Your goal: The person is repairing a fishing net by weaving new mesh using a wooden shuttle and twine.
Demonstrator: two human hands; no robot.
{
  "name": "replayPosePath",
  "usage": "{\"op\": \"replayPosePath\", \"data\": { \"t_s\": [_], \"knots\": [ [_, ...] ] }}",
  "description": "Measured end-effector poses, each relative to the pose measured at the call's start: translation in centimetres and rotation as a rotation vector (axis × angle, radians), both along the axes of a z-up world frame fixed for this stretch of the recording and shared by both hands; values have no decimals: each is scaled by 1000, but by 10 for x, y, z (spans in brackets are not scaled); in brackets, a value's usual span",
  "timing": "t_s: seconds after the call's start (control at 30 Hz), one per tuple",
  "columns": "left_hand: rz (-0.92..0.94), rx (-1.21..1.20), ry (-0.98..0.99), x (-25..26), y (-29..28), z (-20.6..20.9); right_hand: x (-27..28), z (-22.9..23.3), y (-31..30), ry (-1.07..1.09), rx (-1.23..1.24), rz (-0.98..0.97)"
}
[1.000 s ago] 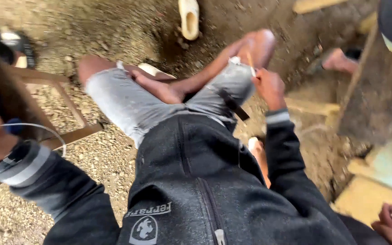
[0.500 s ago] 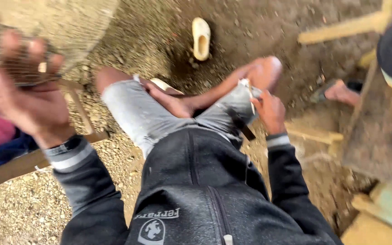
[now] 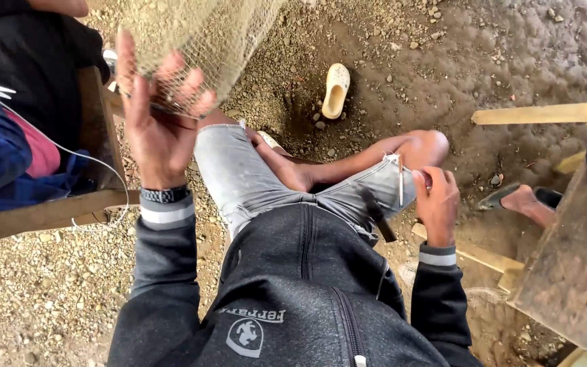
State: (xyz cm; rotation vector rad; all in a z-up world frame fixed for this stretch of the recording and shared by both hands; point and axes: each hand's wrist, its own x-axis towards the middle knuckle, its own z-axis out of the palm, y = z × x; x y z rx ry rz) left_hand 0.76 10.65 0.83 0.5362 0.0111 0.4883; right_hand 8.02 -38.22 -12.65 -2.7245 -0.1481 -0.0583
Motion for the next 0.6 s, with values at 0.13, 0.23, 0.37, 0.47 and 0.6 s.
{"op": "replayPosePath", "data": {
  "t_s": [0.13, 0.23, 0.37, 0.47, 0.6],
  "knots": [
    [-214, -121, -152, 0, -30, -14, -4, 64, 72, 41, 458, 338],
    [-374, -273, -202, -2, -76, -23, -3, 50, 132, 490, 1034, 553],
    [-606, -467, -186, 13, -139, -40, -7, 47, 211, 917, 1890, 415],
    [-621, -511, -280, 26, -145, -66, 17, 44, 204, 814, 2095, 277],
    [-528, -483, -413, 75, -125, -79, -4, 71, 156, 418, 2152, 491]
  ]
}}
